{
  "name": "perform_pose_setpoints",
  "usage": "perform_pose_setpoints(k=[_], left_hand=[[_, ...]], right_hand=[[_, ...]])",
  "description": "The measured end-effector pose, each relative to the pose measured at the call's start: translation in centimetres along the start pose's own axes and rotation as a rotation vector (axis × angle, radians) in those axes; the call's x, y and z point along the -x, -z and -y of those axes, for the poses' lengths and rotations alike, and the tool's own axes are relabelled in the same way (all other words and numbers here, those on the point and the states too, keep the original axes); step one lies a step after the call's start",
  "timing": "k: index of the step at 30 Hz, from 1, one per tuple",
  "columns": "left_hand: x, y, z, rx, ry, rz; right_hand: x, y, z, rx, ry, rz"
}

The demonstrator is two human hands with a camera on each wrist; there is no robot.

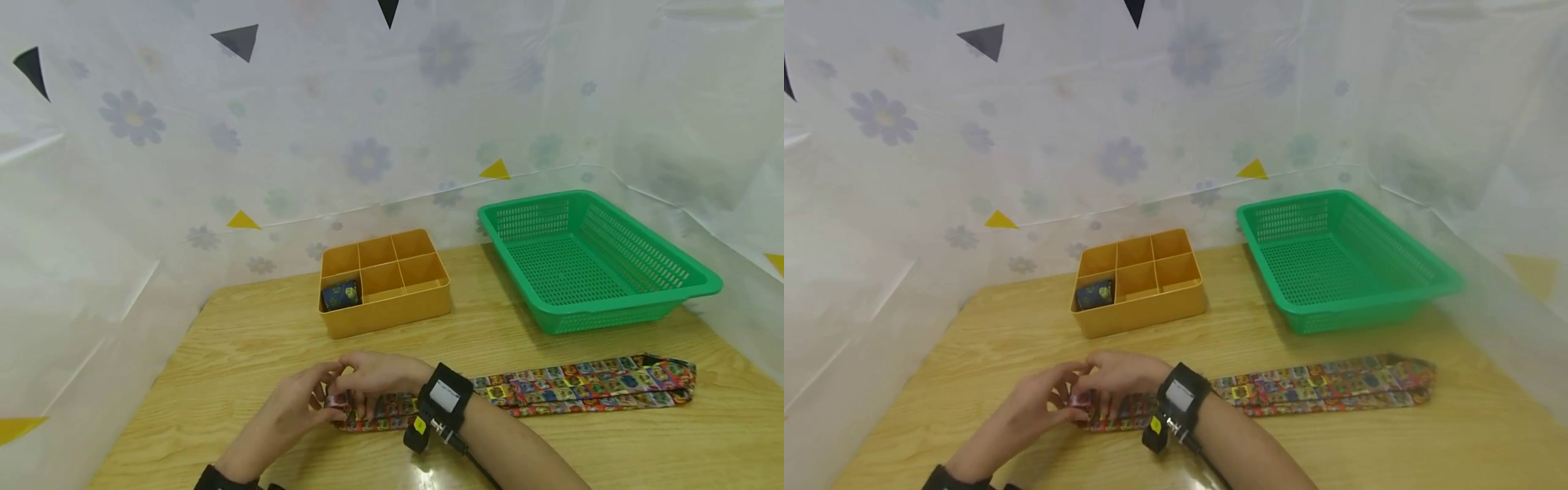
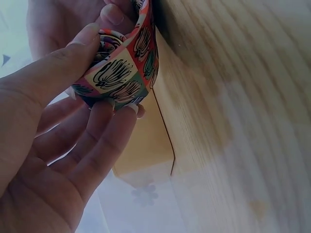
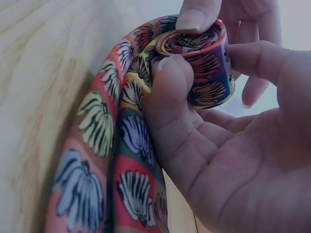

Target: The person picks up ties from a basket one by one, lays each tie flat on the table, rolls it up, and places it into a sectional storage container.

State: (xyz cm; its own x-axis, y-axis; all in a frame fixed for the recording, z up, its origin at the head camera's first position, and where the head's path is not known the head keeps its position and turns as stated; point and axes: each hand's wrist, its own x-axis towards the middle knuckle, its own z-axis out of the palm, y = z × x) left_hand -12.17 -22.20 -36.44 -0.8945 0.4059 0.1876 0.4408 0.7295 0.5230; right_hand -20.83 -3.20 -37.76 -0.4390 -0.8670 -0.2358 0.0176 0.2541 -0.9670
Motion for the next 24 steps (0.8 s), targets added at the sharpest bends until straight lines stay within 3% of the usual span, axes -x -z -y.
perform_pose_setpoints(k=[11,19,24], left_hand=[[-0.28,0.08,-0.68,0.006,0.104,0.043],[-0.17,-0.12,-0.29,0.019,0.068,0.064],[0.02,-0.35,0.11,0.055,0.030,0.080]], right_hand=[[0.14,-0.11,0.07,0.016,0.020,0.013],[0.04,-0.24,0.02,0.018,-0.007,-0.026],[0.01,-0.07,-0.16,-0.017,-0.015,0.002]])
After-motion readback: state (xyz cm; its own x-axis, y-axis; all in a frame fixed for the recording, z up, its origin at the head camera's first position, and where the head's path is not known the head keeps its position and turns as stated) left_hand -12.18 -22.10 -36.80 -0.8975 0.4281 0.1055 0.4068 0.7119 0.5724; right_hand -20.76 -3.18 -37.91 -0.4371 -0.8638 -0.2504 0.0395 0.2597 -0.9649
